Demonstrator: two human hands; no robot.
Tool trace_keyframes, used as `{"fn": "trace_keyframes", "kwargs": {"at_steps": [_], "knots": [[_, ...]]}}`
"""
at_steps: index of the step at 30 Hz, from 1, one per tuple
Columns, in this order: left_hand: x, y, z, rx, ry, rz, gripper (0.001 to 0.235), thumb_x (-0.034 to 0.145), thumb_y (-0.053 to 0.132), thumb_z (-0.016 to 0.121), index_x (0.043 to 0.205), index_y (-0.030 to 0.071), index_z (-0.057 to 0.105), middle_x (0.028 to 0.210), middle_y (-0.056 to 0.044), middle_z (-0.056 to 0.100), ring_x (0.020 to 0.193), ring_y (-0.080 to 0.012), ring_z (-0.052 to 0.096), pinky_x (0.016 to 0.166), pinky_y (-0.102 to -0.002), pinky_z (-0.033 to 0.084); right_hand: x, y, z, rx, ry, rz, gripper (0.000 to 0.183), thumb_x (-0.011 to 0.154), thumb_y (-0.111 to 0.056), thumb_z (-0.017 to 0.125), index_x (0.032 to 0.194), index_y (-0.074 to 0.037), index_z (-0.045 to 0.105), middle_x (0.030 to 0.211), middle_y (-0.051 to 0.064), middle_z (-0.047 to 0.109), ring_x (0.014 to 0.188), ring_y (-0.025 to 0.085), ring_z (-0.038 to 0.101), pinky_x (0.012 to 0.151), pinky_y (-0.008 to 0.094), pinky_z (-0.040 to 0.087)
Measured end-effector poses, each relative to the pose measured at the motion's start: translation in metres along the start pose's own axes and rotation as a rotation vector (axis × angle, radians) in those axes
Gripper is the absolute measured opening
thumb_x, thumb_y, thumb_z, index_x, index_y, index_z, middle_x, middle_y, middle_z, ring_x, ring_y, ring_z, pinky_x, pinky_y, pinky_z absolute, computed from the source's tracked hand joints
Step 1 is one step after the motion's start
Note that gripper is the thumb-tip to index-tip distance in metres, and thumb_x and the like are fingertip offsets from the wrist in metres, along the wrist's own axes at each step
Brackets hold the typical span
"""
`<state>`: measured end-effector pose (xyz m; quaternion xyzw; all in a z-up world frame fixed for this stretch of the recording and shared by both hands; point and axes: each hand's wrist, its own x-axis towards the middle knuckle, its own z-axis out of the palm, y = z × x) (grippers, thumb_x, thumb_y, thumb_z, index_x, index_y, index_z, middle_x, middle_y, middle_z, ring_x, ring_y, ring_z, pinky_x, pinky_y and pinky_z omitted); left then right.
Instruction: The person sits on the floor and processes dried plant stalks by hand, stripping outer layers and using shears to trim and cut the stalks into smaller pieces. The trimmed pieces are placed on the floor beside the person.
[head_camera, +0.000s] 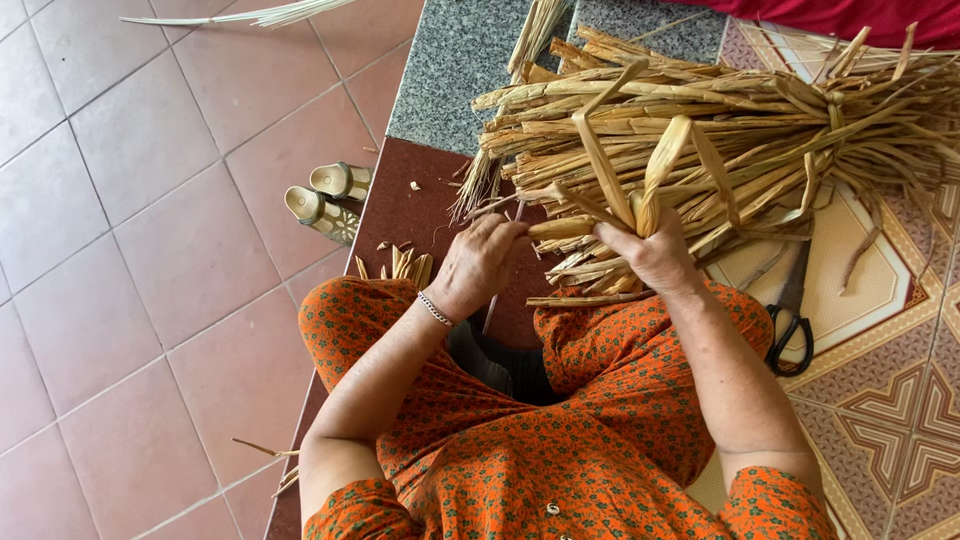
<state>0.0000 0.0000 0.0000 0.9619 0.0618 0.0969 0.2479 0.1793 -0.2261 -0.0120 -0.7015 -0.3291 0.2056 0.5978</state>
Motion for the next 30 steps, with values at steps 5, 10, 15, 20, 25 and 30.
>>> {"fn": "trace_keyframes", "kwargs": {"at_steps": [5,10,15,20,25,30], "knots": [[-0.012,0.025,0.004,-1.051,-0.214,-0.199,0.029,0.117,0.027,0.054,0.105,0.003,0.064,0.082,0.001,0.056,0.070,-0.0097,0.051,0.061,-0.026,0.044,-0.003,0.005,0.021,0.026,0.023,-0.141,0.012,0.097,-0.015,0.067,0.094,-0.004,0.069,0.072,0.003,0.066,0.055,0.006,0.064,0.050,0.025,0.053],[-0.001,0.042,0.017,-1.413,0.008,-0.146,0.023,0.117,0.022,0.060,0.104,0.003,0.064,0.090,-0.001,0.063,0.076,-0.0112,0.056,0.067,-0.025,0.049,0.004,0.007,0.022,-0.338,0.113,-0.371,0.008,0.101,-0.012,0.067,0.097,-0.005,0.070,0.072,0.002,0.067,0.057,0.007,0.066,0.049,0.023,0.053],[0.009,0.044,-0.010,-0.571,0.313,-0.174,0.018,0.098,0.015,0.070,0.114,0.008,0.065,0.098,-0.002,0.072,0.072,-0.0120,0.066,0.060,-0.028,0.054,-0.004,0.004,0.008,-0.025,0.098,-0.105,0.009,0.092,-0.013,0.072,0.093,-0.004,0.069,0.075,0.001,0.067,0.063,0.008,0.069,0.054,0.023,0.061],[0.012,0.050,-0.028,0.057,0.466,0.326,0.035,0.094,0.007,0.074,0.124,0.000,0.059,0.106,-0.016,0.064,0.092,-0.0275,0.063,0.078,-0.036,0.057,0.002,-0.002,0.004,-0.079,0.144,-0.021,0.013,0.088,-0.016,0.068,0.086,-0.004,0.064,0.068,0.002,0.059,0.052,0.011,0.059,0.047,0.028,0.052],[0.013,0.044,-0.026,0.086,0.351,0.258,0.025,0.096,0.002,0.070,0.120,0.001,0.064,0.098,-0.010,0.066,0.087,-0.0238,0.063,0.076,-0.034,0.056,0.000,-0.007,0.006,-0.050,0.134,-0.104,0.010,0.092,-0.014,0.067,0.089,-0.004,0.067,0.069,0.002,0.063,0.055,0.008,0.064,0.049,0.027,0.055],[0.008,0.041,-0.013,-0.580,-0.033,-0.050,0.015,0.101,0.018,0.069,0.106,0.004,0.067,0.093,-0.003,0.072,0.082,-0.0103,0.070,0.070,-0.026,0.058,0.002,-0.010,0.017,-0.088,0.165,-0.192,0.018,0.100,-0.013,0.065,0.085,-0.003,0.070,0.056,0.005,0.059,0.045,0.009,0.061,0.044,0.027,0.048]]}}
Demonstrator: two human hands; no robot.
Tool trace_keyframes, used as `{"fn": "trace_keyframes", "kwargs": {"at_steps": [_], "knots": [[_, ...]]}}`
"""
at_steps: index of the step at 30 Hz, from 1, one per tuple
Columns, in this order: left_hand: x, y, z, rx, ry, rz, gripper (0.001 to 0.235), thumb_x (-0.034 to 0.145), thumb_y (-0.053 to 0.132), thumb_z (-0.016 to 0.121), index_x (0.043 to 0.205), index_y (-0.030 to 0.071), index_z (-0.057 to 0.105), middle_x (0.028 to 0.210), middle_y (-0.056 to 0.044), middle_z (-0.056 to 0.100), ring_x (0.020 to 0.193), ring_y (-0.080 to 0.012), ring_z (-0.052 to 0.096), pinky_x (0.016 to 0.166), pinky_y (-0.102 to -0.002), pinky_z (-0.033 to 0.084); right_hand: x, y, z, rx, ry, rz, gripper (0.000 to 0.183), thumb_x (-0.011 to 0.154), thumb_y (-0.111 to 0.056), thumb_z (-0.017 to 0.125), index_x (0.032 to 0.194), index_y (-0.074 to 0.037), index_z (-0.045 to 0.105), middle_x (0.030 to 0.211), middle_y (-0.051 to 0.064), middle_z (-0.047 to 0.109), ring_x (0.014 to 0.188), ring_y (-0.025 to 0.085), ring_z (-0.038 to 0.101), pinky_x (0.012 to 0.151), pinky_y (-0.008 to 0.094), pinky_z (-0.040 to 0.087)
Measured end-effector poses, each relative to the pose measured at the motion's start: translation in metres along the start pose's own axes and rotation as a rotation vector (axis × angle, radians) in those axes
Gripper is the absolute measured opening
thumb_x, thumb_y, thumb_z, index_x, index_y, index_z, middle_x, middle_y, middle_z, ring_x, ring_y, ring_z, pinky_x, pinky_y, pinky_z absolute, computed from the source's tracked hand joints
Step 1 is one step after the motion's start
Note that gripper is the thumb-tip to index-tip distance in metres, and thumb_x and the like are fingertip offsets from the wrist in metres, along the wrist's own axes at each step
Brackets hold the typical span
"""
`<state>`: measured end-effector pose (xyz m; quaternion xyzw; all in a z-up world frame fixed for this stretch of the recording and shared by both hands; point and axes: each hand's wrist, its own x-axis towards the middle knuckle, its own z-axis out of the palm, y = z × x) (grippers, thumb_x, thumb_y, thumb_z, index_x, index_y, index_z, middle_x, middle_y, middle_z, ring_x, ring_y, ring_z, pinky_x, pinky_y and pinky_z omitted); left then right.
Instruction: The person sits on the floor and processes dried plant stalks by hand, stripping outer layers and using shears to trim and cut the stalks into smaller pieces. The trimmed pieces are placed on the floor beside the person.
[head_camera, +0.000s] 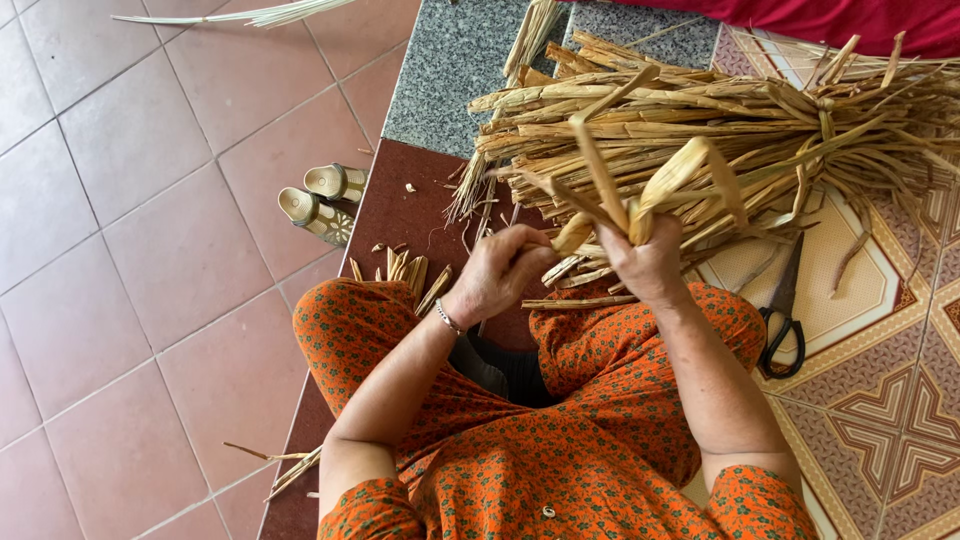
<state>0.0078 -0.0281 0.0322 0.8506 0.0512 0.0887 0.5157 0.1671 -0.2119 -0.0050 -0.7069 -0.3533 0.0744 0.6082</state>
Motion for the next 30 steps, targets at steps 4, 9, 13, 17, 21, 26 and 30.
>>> {"fn": "trace_keyframes", "kwargs": {"at_steps": [4,9,13,17,21,26,30], "knots": [[0.002,-0.001,0.021,-0.574,-0.031,-0.195,0.021,0.104,0.015,0.073,0.112,-0.001,0.064,0.103,-0.014,0.067,0.091,-0.0145,0.062,0.075,-0.028,0.054,-0.001,-0.001,0.005,-0.039,-0.007,-0.220,0.014,0.104,-0.013,0.066,0.096,-0.002,0.071,0.068,0.005,0.066,0.062,0.009,0.070,0.055,0.025,0.059],[0.002,0.013,0.028,-0.551,0.041,-0.043,0.055,0.097,0.019,0.072,0.142,0.002,0.045,0.129,-0.014,0.062,0.109,-0.0139,0.068,0.090,-0.028,0.066,-0.001,-0.015,0.003,-0.040,-0.002,-0.070,0.014,0.099,-0.011,0.070,0.088,-0.003,0.072,0.061,0.005,0.065,0.056,0.010,0.070,0.054,0.029,0.057],[0.001,0.030,0.031,-0.099,0.158,0.193,0.057,0.095,0.015,0.074,0.142,-0.004,0.047,0.142,-0.024,0.053,0.121,-0.0311,0.065,0.097,-0.038,0.060,-0.003,-0.033,0.005,-0.133,0.031,-0.172,0.006,0.097,-0.005,0.071,0.094,-0.001,0.074,0.075,0.007,0.071,0.068,0.016,0.072,0.062,0.031,0.057],[0.000,0.036,0.035,0.157,0.255,0.280,0.052,0.095,0.012,0.074,0.139,-0.003,0.051,0.138,-0.024,0.058,0.122,-0.0420,0.063,0.102,-0.044,0.055,-0.005,-0.043,0.008,-0.092,0.012,-0.114,0.005,0.097,-0.002,0.068,0.094,0.000,0.072,0.074,0.006,0.071,0.067,0.016,0.071,0.060,0.030,0.056],[0.002,0.037,0.034,0.158,0.283,0.281,0.046,0.095,0.010,0.073,0.136,-0.002,0.053,0.132,-0.022,0.061,0.119,-0.0402,0.065,0.100,-0.043,0.057,-0.006,-0.038,0.008,-0.004,-0.012,0.018,0.008,0.098,-0.003,0.065,0.092,0.001,0.069,0.068,0.005,0.067,0.061,0.013,0.069,0.055,0.028,0.054],[0.005,0.040,0.032,0.177,0.316,0.295,0.038,0.095,0.007,0.072,0.129,-0.002,0.056,0.120,-0.020,0.066,0.110,-0.0375,0.067,0.094,-0.042,0.058,-0.009,-0.025,0.013,0.070,-0.004,-0.005,0.011,0.099,-0.005,0.065,0.091,0.002,0.069,0.069,0.005,0.066,0.059,0.011,0.067,0.051,0.025,0.054],[0.013,0.036,0.034,0.118,0.365,0.303,0.023,0.098,0.003,0.068,0.119,0.000,0.059,0.107,-0.015,0.069,0.096,-0.0301,0.071,0.084,-0.038,0.060,-0.009,-0.012,0.013,0.077,-0.020,-0.052,0.008,0.097,-0.005,0.065,0.092,0.001,0.069,0.068,0.004,0.065,0.057,0.009,0.067,0.050,0.023,0.059]]}}
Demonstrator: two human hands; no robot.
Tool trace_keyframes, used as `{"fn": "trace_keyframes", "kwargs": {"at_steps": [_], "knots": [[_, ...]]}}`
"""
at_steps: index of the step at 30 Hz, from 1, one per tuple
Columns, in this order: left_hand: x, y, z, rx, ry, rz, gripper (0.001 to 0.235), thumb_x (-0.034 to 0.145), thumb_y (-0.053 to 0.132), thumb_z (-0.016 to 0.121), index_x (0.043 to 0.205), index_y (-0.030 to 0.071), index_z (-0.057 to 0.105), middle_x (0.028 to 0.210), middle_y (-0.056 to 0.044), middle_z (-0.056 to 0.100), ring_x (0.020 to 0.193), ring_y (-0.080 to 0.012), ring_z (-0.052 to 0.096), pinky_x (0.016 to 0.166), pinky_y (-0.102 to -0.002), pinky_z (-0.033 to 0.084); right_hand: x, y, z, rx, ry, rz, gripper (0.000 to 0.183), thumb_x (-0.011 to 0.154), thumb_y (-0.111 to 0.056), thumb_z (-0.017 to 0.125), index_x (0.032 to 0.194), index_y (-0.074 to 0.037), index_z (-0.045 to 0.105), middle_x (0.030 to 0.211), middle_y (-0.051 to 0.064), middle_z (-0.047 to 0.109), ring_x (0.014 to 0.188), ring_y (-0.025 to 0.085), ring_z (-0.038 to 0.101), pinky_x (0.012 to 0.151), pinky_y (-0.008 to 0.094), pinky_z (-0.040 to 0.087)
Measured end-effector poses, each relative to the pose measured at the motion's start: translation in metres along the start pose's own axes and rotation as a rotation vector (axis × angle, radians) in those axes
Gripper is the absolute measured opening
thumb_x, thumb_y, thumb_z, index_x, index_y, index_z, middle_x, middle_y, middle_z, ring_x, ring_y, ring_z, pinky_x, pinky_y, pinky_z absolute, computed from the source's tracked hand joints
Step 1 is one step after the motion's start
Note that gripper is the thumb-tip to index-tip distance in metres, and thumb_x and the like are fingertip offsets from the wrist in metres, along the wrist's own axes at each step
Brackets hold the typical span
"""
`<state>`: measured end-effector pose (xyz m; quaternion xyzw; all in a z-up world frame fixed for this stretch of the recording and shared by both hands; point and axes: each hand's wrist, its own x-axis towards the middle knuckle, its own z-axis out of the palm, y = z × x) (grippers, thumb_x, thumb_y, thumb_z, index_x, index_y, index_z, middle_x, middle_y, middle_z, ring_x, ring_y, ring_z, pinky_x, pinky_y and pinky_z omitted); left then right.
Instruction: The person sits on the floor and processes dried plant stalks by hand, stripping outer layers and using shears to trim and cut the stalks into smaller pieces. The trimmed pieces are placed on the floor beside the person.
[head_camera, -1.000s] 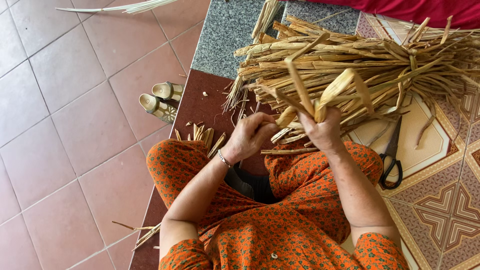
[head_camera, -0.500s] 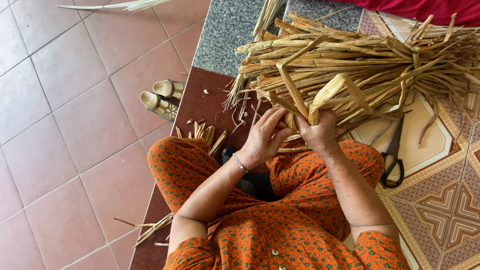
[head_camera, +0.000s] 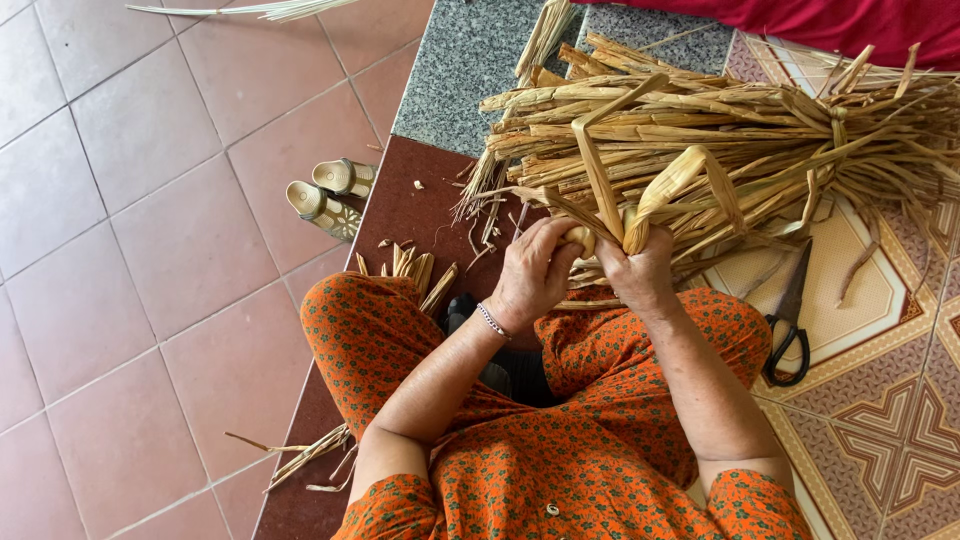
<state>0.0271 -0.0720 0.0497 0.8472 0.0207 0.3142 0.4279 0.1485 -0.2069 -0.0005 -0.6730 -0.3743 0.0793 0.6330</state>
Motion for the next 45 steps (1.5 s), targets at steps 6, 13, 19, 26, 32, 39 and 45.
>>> {"fn": "trace_keyframes", "kwargs": {"at_steps": [6,13,19,26,32,39,45], "knots": [[0.000,-0.017,0.007,0.020,0.054,-0.095,0.010,0.096,-0.001,0.067,0.104,0.001,0.061,0.083,-0.011,0.068,0.070,-0.0209,0.069,0.064,-0.033,0.058,-0.010,0.020,0.016,-0.017,0.005,-0.020,0.012,0.098,-0.007,0.067,0.089,-0.001,0.070,0.067,0.005,0.066,0.056,0.010,0.067,0.049,0.025,0.057],[-0.003,-0.041,-0.015,-0.091,-0.123,-0.322,0.044,0.095,-0.002,0.064,0.138,0.006,0.059,0.100,-0.007,0.076,0.081,-0.0177,0.075,0.072,-0.029,0.061,0.027,0.031,-0.031,-0.035,-0.199,0.254,0.020,0.098,-0.021,0.075,0.093,-0.002,0.070,0.078,0.007,0.068,0.067,0.014,0.068,0.059,0.028,0.059],[-0.023,-0.056,-0.045,-0.029,-0.036,-0.193,0.025,0.094,-0.006,0.069,0.113,0.009,0.073,0.109,-0.005,0.077,0.092,-0.0172,0.076,0.078,-0.028,0.064,0.050,0.008,-0.084,-0.307,-0.365,0.159,0.019,0.091,-0.017,0.079,0.104,-0.003,0.074,0.084,0.010,0.074,0.073,0.019,0.070,0.065,0.034,0.057],[-0.027,-0.071,-0.016,-0.315,-0.400,-0.570,0.050,0.082,-0.008,0.064,0.131,0.004,0.057,0.107,-0.004,0.067,0.092,-0.0113,0.069,0.083,-0.027,0.060,0.074,0.018,-0.055,-0.244,-0.309,0.062,0.018,0.102,-0.018,0.073,0.099,-0.001,0.067,0.087,0.012,0.071,0.076,0.016,0.072,0.062,0.031,0.062],[-0.032,-0.091,0.003,-0.642,-0.292,-0.985,0.025,0.103,0.021,0.062,0.111,-0.001,0.070,0.085,-0.006,0.073,0.073,-0.0122,0.069,0.071,-0.029,0.062,0.063,-0.003,-0.047,-0.063,-0.097,0.122,0.019,0.106,-0.022,0.073,0.111,-0.004,0.069,0.091,0.009,0.071,0.075,0.013,0.068,0.066,0.030,0.060],[-0.015,-0.117,-0.031,-0.903,0.360,-0.732,0.024,0.108,0.030,0.059,0.105,0.007,0.068,0.074,0.001,0.061,0.049,-0.0031,0.044,0.038,-0.019,0.038,0.043,-0.048,-0.101,0.465,0.442,0.201,0.028,0.116,-0.033,0.063,0.115,-0.006,0.070,0.072,-0.001,0.055,0.054,0.007,0.045,0.050,0.025,0.044],[-0.051,-0.092,0.025,-0.578,-0.013,-0.967,0.030,0.106,0.036,0.053,0.121,0.014,0.066,0.075,0.000,0.059,0.061,-0.0049,0.051,0.050,-0.023,0.046,0.007,0.001,-0.010,0.599,-0.002,0.633,0.058,0.105,-0.044,0.057,0.147,-0.006,0.042,0.110,0.018,0.074,0.087,0.018,0.077,0.063,0.030,0.063]]}}
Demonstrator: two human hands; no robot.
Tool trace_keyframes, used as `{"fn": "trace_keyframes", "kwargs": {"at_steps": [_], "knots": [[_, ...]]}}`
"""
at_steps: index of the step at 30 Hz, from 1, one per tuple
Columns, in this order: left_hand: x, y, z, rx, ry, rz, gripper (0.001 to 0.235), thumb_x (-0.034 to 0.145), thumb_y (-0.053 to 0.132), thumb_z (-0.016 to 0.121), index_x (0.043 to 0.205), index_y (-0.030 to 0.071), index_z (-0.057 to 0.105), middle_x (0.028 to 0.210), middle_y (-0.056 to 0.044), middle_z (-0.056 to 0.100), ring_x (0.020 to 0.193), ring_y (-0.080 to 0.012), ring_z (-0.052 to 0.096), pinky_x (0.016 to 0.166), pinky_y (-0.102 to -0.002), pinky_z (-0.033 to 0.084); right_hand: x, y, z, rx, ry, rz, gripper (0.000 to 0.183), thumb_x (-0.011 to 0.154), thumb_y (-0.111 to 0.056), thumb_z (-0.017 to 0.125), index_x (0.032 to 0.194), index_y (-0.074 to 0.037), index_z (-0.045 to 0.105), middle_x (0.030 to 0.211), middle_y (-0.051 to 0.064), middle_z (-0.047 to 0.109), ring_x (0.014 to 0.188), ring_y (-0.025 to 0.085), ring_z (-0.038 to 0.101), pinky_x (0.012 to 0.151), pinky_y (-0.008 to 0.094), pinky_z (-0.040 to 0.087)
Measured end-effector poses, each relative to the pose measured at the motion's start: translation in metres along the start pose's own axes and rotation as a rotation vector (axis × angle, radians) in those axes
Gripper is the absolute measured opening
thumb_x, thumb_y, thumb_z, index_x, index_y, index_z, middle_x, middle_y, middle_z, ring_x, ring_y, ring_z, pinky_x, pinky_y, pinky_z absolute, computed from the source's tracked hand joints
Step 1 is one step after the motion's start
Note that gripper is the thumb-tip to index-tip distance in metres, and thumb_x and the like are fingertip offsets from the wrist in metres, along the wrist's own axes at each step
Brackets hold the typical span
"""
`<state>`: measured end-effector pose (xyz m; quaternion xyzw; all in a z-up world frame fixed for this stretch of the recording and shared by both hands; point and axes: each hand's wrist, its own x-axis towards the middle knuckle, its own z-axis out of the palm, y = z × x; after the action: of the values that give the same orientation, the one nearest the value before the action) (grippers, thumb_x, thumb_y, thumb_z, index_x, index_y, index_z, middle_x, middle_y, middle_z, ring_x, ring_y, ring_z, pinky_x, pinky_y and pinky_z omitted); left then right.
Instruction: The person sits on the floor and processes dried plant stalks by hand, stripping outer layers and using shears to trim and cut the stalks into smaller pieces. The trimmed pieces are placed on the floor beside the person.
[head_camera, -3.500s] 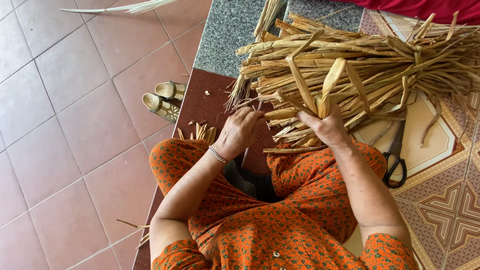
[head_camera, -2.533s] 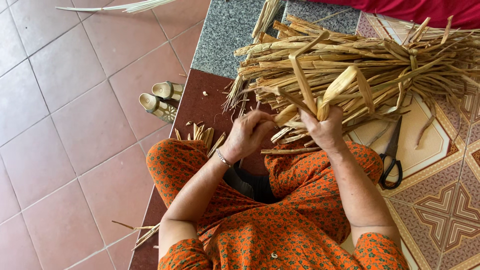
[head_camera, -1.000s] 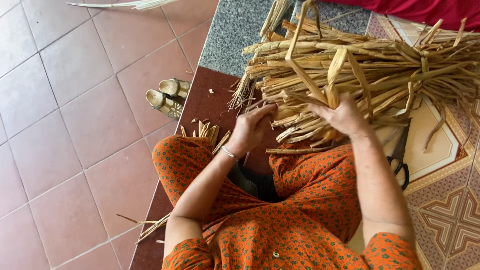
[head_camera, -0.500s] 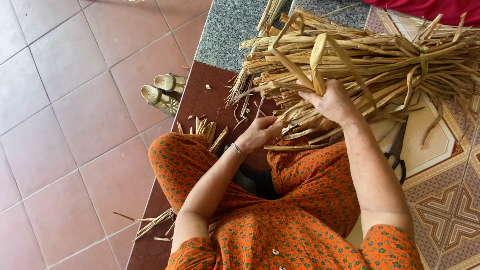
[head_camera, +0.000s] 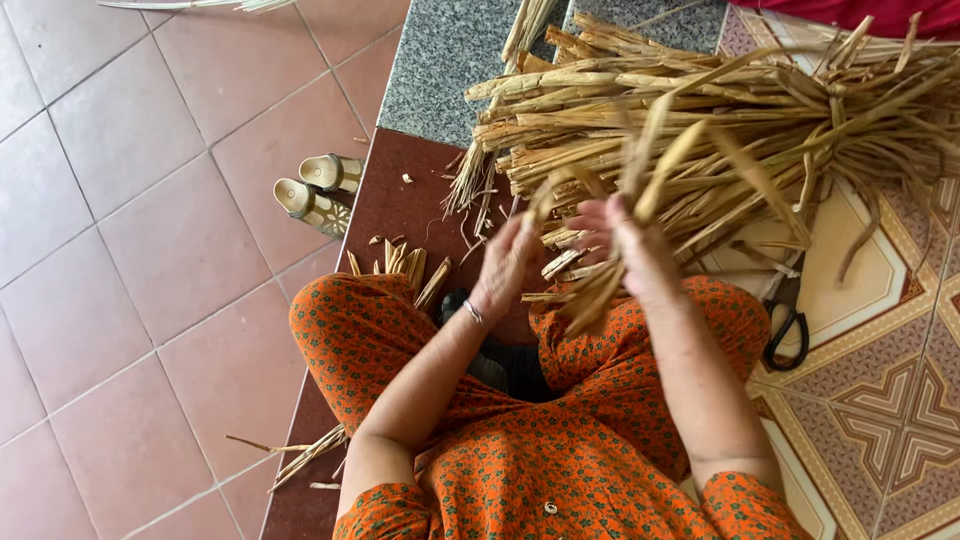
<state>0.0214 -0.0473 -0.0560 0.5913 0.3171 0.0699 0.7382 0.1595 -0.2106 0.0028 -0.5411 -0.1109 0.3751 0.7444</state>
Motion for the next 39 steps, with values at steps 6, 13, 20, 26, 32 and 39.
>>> {"fn": "trace_keyframes", "kwargs": {"at_steps": [6,13,20,26,32,39], "knots": [[-0.019,-0.012,-0.001,-0.018,-0.195,0.053,0.040,0.099,0.031,0.063,0.126,0.002,0.065,0.102,-0.001,0.073,0.090,-0.0062,0.065,0.080,-0.023,0.055,0.012,0.034,0.026,0.166,-0.072,0.031,0.045,0.108,-0.025,0.056,0.144,0.000,0.054,0.132,0.014,0.070,0.106,0.020,0.077,0.088,0.037,0.064],[-0.030,0.024,0.022,0.147,-0.275,0.355,0.025,0.104,0.021,0.068,0.118,0.001,0.071,0.101,-0.004,0.073,0.093,-0.0070,0.065,0.081,-0.025,0.057,-0.003,-0.080,-0.002,-0.096,-0.004,-0.462,0.015,0.121,-0.019,0.059,0.122,-0.005,0.055,0.077,0.003,0.055,0.064,0.012,0.056,0.060,0.028,0.051],[0.011,0.034,0.008,0.545,-0.217,0.462,0.016,0.098,0.015,0.070,0.111,0.006,0.073,0.100,-0.007,0.076,0.086,-0.0138,0.074,0.074,-0.028,0.063,-0.029,-0.177,-0.075,-0.121,0.300,-0.720,0.022,0.117,-0.028,0.061,0.122,-0.006,0.062,0.072,-0.003,0.050,0.061,0.009,0.048,0.059,0.027,0.045],[0.115,0.033,0.017,0.972,0.097,0.612,0.030,0.098,0.010,0.065,0.128,0.008,0.063,0.112,-0.010,0.066,0.104,-0.0286,0.062,0.086,-0.043,0.056,-0.021,-0.139,-0.080,-0.017,0.418,-0.492,0.030,0.113,-0.035,0.063,0.122,-0.007,0.068,0.067,-0.008,0.046,0.058,0.007,0.041,0.058,0.026,0.040],[0.180,0.047,0.038,1.485,0.187,0.662,0.068,0.077,-0.006,0.067,0.140,0.011,0.051,0.135,-0.012,0.051,0.131,-0.0339,0.044,0.113,-0.068,0.023,0.035,0.015,-0.101,0.321,0.365,0.003,0.022,0.101,-0.025,0.064,0.115,-0.010,0.070,0.058,-0.010,0.043,0.048,0.005,0.040,0.050,0.024,0.041],[0.174,0.026,0.041,1.606,0.054,0.558,0.032,0.084,0.004,0.069,0.115,0.007,0.061,0.119,-0.017,0.061,0.115,-0.0315,0.057,0.104,-0.053,0.043,0.042,0.049,-0.117,0.315,0.380,0.062,0.028,0.107,-0.028,0.058,0.116,-0.005,0.070,0.078,0.002,0.068,0.055,0.007,0.048,0.055,0.026,0.046]]}}
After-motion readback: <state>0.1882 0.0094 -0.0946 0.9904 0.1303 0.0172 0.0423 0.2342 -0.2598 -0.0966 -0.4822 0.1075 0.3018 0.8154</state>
